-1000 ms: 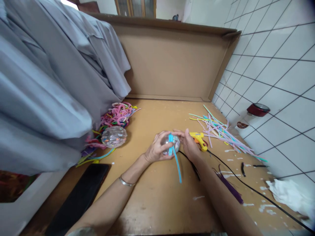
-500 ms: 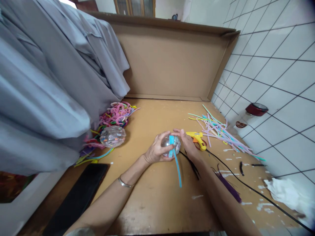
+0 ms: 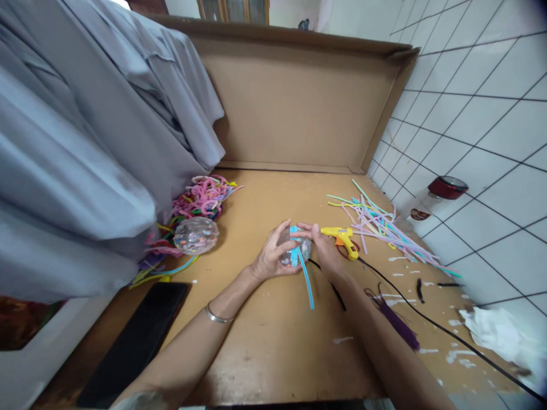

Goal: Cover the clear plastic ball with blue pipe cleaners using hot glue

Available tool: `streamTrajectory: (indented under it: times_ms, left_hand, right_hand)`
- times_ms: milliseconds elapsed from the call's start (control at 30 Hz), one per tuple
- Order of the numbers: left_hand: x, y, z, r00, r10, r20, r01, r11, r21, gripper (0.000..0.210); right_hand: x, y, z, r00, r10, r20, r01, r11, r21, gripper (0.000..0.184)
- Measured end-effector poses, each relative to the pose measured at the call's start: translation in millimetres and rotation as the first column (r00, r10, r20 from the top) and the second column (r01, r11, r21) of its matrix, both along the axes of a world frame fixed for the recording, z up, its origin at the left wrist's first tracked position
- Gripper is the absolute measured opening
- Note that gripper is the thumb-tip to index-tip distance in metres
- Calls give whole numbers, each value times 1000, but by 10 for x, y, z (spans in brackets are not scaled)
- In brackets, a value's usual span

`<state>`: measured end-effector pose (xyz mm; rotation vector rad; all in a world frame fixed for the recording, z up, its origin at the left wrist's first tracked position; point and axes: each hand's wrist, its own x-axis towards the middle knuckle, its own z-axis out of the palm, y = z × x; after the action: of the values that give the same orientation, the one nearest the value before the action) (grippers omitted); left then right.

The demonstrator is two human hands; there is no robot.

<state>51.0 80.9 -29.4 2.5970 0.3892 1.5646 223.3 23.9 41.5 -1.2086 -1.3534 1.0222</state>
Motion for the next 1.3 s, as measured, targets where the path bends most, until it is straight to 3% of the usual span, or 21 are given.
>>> streamTrajectory:
  times_ms: [133, 267, 467, 667, 900, 1000, 1100, 1200, 1300]
  left_hand:
    - [-2, -7, 20, 1000, -4, -13, 4, 1000, -6, 64]
    - [14, -27, 25, 999, -35, -18, 34, 999, -10, 66]
    - [36, -42, 15, 998, -64, 0, 64, 996, -56, 65]
    - [27, -31, 10, 998, -57, -15, 56, 998, -40, 63]
    - [-8, -7, 27, 998, -43, -40, 44, 999, 9, 62]
    - [-21, -6, 29, 998, -46, -49, 47, 999, 24, 62]
    - [-34, -14, 36, 995, -66, -73, 70, 996, 55, 60]
    - [-43, -22, 47, 993, -62, -98, 71, 993, 91, 56]
    - [-46, -23, 42, 994, -50, -97, 59, 993, 99, 54]
  right_hand:
    - [89, 107, -158, 991, -109, -84, 102, 992, -73, 78]
    - [112, 144, -213, 997, -46, -67, 39, 993, -108, 77]
    - [87, 114, -144, 986, -127, 110, 128, 992, 2, 76]
    - [72, 98, -96, 984, -106, 145, 98, 993, 61, 69]
    - [19, 10, -12, 996, -12, 94, 6, 998, 67, 64]
    - [44, 58, -87, 996, -90, 25, 89, 995, 43, 69]
    - [77, 131, -192, 985, -161, -61, 157, 985, -69, 82]
    - [80, 150, -230, 993, -103, -51, 96, 987, -129, 80]
    - [63, 118, -188, 999, -22, 30, 24, 997, -70, 70]
